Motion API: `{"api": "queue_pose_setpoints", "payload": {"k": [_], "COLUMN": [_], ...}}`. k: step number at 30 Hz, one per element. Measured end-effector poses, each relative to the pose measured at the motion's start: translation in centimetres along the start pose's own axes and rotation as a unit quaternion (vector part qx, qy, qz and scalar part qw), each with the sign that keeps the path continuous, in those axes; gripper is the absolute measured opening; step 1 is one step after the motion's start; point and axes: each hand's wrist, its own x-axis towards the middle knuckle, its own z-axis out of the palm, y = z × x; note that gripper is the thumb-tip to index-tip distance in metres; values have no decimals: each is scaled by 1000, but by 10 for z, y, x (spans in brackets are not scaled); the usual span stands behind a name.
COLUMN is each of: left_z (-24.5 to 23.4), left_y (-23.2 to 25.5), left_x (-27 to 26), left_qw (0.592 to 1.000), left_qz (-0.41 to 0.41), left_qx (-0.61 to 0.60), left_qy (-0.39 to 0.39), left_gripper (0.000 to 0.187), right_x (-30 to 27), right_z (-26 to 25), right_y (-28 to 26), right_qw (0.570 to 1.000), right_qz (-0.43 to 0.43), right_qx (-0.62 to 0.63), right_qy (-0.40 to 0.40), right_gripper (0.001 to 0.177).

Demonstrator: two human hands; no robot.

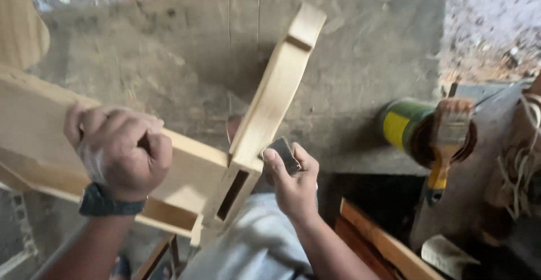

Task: The person sands the edges and surfaces of a wooden chair frame using a sanding block. They hold the chair steady with one hand while moving the sanding block along the wood with the other, focusing on smoothing the joints and legs.

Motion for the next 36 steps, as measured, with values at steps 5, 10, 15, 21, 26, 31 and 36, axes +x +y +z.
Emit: {"api": "queue_pose_setpoints", "payload": {"k": [5, 10, 15, 21, 26, 31, 36], "left_z": [-7, -5, -5, -4, -3, 2, 1], "left_y": [4, 2, 1, 2, 1, -1, -2], "left_x": [0, -3, -2, -1, 1, -3, -8], "left_qw": [999, 1000, 1000, 1000, 1000, 1000, 1000], "left_qz": [31, -19, -15, -8, 0, -3, 1], "left_qx": [-28, 6, 20, 9, 11, 17, 16], "left_qy": [8, -20, 8, 8, 17, 20, 3], "left_gripper": [16, 16, 14, 15, 17, 20, 21], "right_x": [31, 25, 1, 29, 29, 15, 58], "right_z": [-3, -2, -6, 10, 11, -2, 12], "right_y": [11, 17, 48, 3, 22, 77, -7], "right_qw": [968, 988, 981, 989, 990, 990, 987], "right_qz": [-120, -88, 63, -85, 17, -71, -110], "right_qx": [-201, -121, -132, -78, 87, 80, 14], "right_qy": [93, 44, 124, 92, 112, 88, 120], "right_gripper": [43, 40, 76, 35, 41, 34, 40]}}
